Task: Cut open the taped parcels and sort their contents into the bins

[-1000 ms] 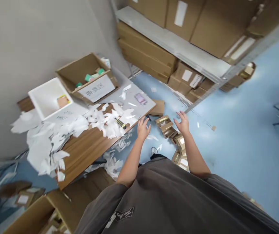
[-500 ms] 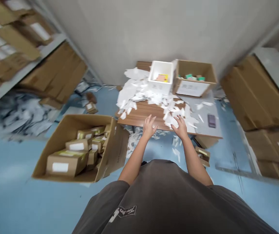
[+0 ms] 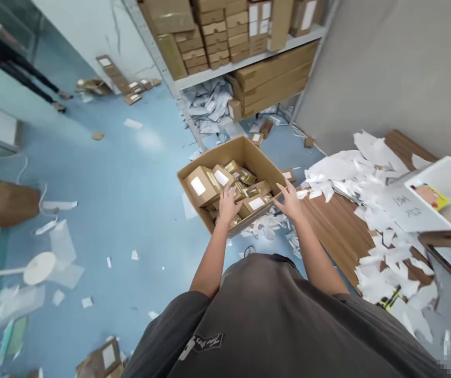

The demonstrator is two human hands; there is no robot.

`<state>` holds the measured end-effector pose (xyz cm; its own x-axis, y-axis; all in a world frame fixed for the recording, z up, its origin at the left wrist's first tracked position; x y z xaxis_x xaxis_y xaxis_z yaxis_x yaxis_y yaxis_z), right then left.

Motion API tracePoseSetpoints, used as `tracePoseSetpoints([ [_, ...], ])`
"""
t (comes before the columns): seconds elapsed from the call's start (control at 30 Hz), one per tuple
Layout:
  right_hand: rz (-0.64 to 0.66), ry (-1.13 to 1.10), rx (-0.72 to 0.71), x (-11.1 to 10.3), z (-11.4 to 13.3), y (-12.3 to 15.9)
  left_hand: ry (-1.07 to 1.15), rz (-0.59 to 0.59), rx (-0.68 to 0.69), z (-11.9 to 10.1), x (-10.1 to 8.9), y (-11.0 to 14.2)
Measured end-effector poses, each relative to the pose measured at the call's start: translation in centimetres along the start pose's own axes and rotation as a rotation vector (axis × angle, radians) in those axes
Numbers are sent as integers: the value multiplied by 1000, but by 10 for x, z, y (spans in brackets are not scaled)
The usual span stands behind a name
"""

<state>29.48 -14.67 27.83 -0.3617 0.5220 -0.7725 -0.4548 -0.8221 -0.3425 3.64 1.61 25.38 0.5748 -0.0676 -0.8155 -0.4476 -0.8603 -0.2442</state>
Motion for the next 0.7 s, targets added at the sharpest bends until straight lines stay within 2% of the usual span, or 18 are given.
tracePoseSetpoints([
  [0.07, 59, 4, -38, 25, 9, -28, -34, -20, -92, 29, -6, -1],
  [0.13, 109, 15, -58, 46, 8, -50, -52, -9, -153, 44, 0, -2],
  [0.2, 156, 25, -70, 64, -4, -69, -49, 30, -189, 46, 18, -3],
  [0.27, 203, 34, -75, 81, -25, -85, -33, 86, -212, 41, 44, -7],
  [0.37, 279, 51, -62, 108, -66, -106, -10, 188, -245, 25, 95, -19],
  [0.5, 445, 91, -17, 153, -124, -127, -7, 345, -334, 9, 175, -41],
  [0.6, 573, 125, -11, 193, -158, -135, -8, 448, -392, 6, 241, -55],
  [0.7, 678, 140, -31, 238, -186, -137, -14, 513, -442, 12, 310, -67],
])
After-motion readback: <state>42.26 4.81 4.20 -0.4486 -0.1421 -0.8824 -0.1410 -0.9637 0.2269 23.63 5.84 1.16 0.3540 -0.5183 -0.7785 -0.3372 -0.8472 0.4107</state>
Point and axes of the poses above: each hand's wrist, its own y-axis away from the middle knuckle, its own x-axis out of the palm, z = x × y, the point moved 5 cm from there along -y, towards the middle knuckle, and after that the axes turned 12 degrees about -z, right-handed, at the moved point
